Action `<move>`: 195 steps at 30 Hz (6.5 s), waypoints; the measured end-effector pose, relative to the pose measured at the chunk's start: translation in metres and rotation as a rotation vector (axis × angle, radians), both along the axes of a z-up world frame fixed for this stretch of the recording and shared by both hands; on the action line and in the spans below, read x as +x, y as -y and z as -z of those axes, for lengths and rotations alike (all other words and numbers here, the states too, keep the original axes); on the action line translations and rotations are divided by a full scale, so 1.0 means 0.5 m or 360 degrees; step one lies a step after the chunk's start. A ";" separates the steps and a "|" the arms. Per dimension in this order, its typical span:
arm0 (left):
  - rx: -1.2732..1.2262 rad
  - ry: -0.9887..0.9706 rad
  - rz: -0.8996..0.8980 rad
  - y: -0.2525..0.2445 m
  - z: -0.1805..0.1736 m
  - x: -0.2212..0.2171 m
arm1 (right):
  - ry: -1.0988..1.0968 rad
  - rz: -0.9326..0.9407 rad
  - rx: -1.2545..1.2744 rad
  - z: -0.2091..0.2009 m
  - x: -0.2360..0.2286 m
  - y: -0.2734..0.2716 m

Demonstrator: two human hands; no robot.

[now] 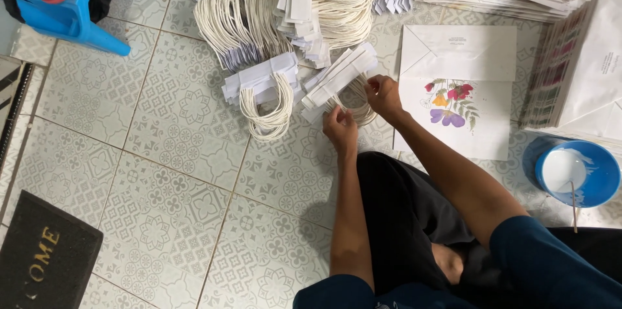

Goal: Applying glue to paper strips and attaching them to paper bags to secure rope handles.

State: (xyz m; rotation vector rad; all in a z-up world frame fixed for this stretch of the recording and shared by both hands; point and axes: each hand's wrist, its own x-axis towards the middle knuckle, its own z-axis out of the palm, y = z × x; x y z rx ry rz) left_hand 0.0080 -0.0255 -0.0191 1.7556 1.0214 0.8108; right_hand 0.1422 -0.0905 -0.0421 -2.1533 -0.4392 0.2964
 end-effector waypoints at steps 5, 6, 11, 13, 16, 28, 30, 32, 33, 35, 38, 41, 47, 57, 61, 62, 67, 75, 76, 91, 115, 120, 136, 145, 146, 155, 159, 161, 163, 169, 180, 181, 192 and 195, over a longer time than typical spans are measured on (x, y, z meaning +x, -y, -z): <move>-0.0036 0.0039 -0.0019 -0.004 0.032 -0.001 | -0.0047 0.0028 0.0009 0.013 0.002 -0.001; -0.0039 0.0044 -0.0026 -0.003 0.035 -0.001 | -0.0062 0.0033 0.0002 0.007 0.001 -0.001; -0.0176 0.0206 -0.0099 0.005 -0.002 0.003 | -0.0137 0.0115 0.0161 -0.046 -0.008 0.002; -0.0249 0.0293 -0.0122 0.017 -0.027 0.009 | -0.0172 0.0156 0.0240 -0.074 -0.012 0.020; -0.0299 0.0425 -0.0111 0.052 -0.071 0.015 | -0.0191 0.0263 0.0363 -0.084 -0.021 0.078; 0.0096 -0.0095 0.0651 0.244 -0.099 0.002 | -0.0103 0.0892 0.0224 -0.066 -0.110 0.365; -0.0058 -0.0108 0.0681 0.257 -0.072 -0.004 | -0.0242 0.0961 0.0335 -0.057 -0.114 0.387; -0.0385 -0.0152 0.0676 0.265 -0.072 -0.005 | -0.0280 0.0973 0.0442 -0.091 -0.121 0.421; -0.0710 -0.0195 0.0649 0.269 -0.072 -0.005 | -0.0315 0.0967 0.0551 -0.108 -0.124 0.438; -0.1065 0.0004 0.0686 0.288 -0.123 -0.009 | -0.0370 0.1003 0.0652 -0.169 -0.144 0.466; -0.1552 0.0235 0.0862 0.322 -0.184 -0.037 | -0.0424 0.1046 0.0782 -0.212 -0.192 0.528; -0.1758 0.0397 0.1111 0.361 -0.223 -0.032 | -0.0351 0.1005 0.0800 -0.222 -0.235 0.595; -0.2270 0.0730 0.1470 0.457 -0.175 -0.037 | -0.0118 0.0914 0.0463 -0.235 -0.284 0.718; -0.2186 0.0820 0.1474 0.530 -0.085 -0.036 | 0.0206 0.0644 0.0207 -0.215 -0.294 0.776; -0.2193 0.0708 0.1378 0.510 -0.036 -0.047 | 0.0389 0.0641 -0.0041 -0.227 -0.255 0.877; -0.2225 0.0718 0.1314 0.509 -0.030 -0.049 | 0.0390 0.0634 -0.0264 -0.204 -0.233 0.920; -0.2275 0.0678 0.1277 0.519 -0.060 -0.057 | -0.0047 0.0519 -0.0551 -0.146 -0.196 1.038; -0.2291 0.0685 0.1285 0.526 -0.080 -0.052 | -0.0513 0.0614 -0.0468 -0.128 -0.188 1.025; -0.2296 0.0682 0.1282 0.528 -0.086 -0.050 | -0.0517 0.0616 -0.0472 -0.115 -0.189 1.030; -0.2239 0.0682 0.1389 0.549 0.011 0.039 | -0.0194 0.0357 -0.1234 -0.185 -0.106 1.085; -0.2094 0.0510 0.0943 0.581 -0.098 0.102 | -0.0096 0.0557 -0.1048 -0.161 -0.134 1.039; -0.2172 0.0558 0.1065 0.568 -0.111 0.092 | -0.0170 0.0528 -0.1149 -0.115 -0.135 1.041; -0.2001 0.0460 0.1291 0.565 -0.112 0.063 | -0.0037 0.0751 -0.0966 -0.213 -0.160 1.049; -0.1946 0.0472 0.1192 0.571 -0.081 0.039 | 0.0003 0.0658 -0.1242 -0.116 -0.135 1.051; -0.1896 0.0462 0.1225 0.572 -0.076 0.037 | -0.0016 0.0621 -0.1244 -0.106 -0.137 1.054; -0.1775 0.0444 0.1280 0.568 -0.088 0.023 | -0.0022 0.0565 -0.1202 -0.102 -0.138 1.059; -0.1765 0.0402 0.1229 0.560 -0.107 0.015 | -0.0111 0.0557 -0.1128 -0.112 -0.149 1.040; -0.1754 0.0403 0.1194 0.556 -0.100 0.014 | -0.0113 0.0619 -0.1112 -0.118 -0.143 1.059; -0.1749 0.0394 0.1152 0.555 -0.093 0.009 | -0.0127 0.0677 -0.1099 -0.128 -0.149 1.067; -0.1929 0.0412 0.1209 0.562 -0.114 0.014 | -0.0213 0.0791 -0.0889 -0.217 -0.157 1.069; -0.1841 0.0465 0.1367 0.602 -0.082 0.021 | 0.0105 0.0462 0.0288 -0.248 -0.162 0.923; -0.1840 0.0458 0.1364 0.603 -0.087 0.018 | 0.0098 0.0464 0.0291 -0.247 -0.162 0.908; -0.1914 0.0474 0.1342 0.616 -0.059 0.025 | 0.0178 0.0248 0.0161 -0.245 -0.150 0.855; -0.1921 0.0484 0.1347 0.619 -0.062 0.025 | 0.0159 0.0227 0.0112 -0.243 -0.148 0.855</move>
